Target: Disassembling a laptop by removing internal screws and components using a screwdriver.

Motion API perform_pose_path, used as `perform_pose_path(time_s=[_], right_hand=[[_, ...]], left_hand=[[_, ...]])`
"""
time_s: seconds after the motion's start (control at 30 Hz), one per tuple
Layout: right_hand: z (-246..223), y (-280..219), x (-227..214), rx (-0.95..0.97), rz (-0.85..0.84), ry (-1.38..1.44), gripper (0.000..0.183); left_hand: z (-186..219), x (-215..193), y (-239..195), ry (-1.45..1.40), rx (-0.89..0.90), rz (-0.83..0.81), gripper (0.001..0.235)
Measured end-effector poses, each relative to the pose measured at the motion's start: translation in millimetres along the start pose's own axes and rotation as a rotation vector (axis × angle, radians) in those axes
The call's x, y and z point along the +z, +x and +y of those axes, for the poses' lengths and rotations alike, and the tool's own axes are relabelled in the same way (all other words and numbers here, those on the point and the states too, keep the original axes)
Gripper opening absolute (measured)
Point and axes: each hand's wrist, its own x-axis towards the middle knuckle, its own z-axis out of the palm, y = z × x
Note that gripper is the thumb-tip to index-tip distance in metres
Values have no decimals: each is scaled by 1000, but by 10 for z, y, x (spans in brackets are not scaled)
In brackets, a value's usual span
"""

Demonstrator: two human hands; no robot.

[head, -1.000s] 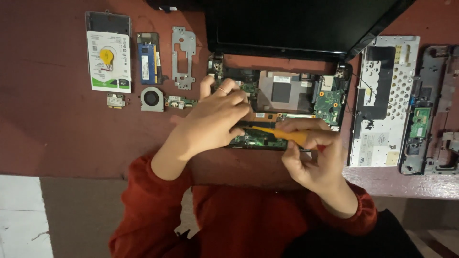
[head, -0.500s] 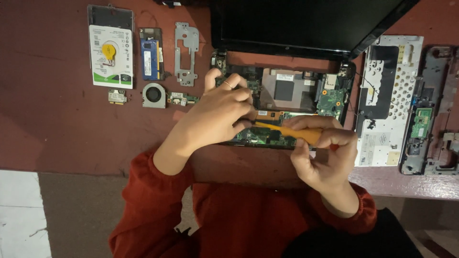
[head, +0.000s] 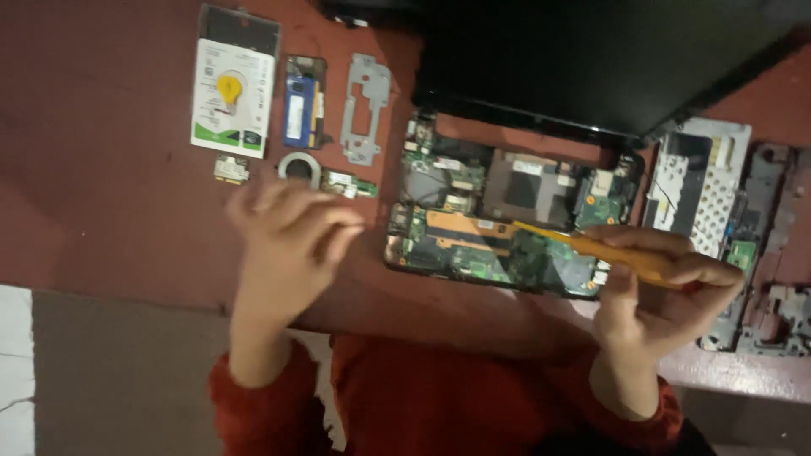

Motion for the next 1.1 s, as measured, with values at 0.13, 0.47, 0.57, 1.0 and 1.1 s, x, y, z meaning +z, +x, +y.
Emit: perform_pose_path(time_s=[0.13, 0.47, 0.57, 1.0, 1.1], right_hand=[[-93, 69, 192, 55, -2, -52, 33], [-118, 178, 593, 34, -113, -103, 33], [-124, 185, 659, 57, -98, -93, 35], [-117, 176, 589, 70, -96, -105, 36], [-139, 209, 594, 17, -116, -148, 34]], left_hand=[[-399, -110, -375, 102, -155, 88, 11], [-676, -171, -398, 212, -241, 154, 9], [-682, -170, -382, 241, -244, 159, 7], [-679, -162, -342, 434, -281, 164, 23], [-686, -172, -356, 483, -288, 210, 31]])
